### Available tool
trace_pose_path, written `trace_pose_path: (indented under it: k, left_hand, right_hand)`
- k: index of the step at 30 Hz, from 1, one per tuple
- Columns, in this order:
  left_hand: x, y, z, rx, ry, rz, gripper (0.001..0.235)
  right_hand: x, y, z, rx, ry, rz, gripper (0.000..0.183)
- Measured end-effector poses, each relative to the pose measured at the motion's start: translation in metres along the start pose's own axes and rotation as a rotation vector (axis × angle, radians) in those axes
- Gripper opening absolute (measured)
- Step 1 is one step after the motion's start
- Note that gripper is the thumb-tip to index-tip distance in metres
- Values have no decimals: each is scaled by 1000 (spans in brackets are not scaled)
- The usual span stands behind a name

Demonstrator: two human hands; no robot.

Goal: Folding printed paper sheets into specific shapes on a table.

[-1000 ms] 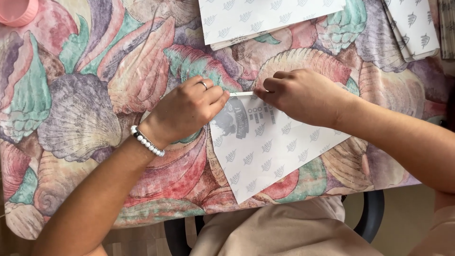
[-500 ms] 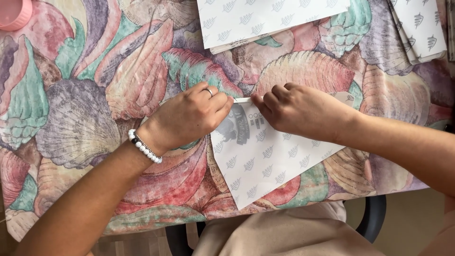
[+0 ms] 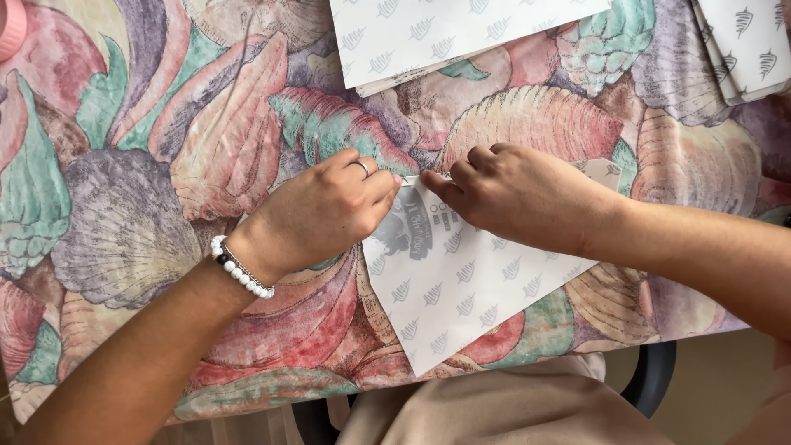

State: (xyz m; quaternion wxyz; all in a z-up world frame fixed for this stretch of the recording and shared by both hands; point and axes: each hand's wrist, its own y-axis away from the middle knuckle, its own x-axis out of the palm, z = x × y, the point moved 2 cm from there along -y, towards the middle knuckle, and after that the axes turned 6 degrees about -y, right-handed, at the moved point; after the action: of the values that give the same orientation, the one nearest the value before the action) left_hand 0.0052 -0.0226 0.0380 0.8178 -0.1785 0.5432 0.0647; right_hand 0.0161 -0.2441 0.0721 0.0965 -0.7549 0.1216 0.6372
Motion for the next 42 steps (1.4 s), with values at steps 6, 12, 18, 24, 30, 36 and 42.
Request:
trace_pose_path:
  k: [6, 12, 18, 24, 30, 36, 42]
  left_hand:
    - [-1, 4, 2, -4, 47, 2, 16]
    - [-20, 33, 4, -210, 17, 100, 16]
    - [-40, 0, -32, -419, 206, -12, 28]
    - [-2, -16, -69, -522, -36, 152, 46]
    - [3, -17, -73, -558, -78, 192, 46]
    - [1, -25, -73, -540, -177, 233, 51]
    - [4, -32, -79, -545, -236, 337, 54]
  right_hand:
    - [0, -1, -1, 31, -78, -15, 25]
    - [8, 2, 0, 56, -23, 67, 31]
    - [32, 5, 1, 37, 55, 218, 61]
    - [28, 12, -10, 56, -43, 133, 54]
    - [28, 52, -38, 347, -611, 43, 40]
    - [33, 79, -47, 435, -544, -18, 25]
    - [29, 85, -42, 427, -332, 181, 59]
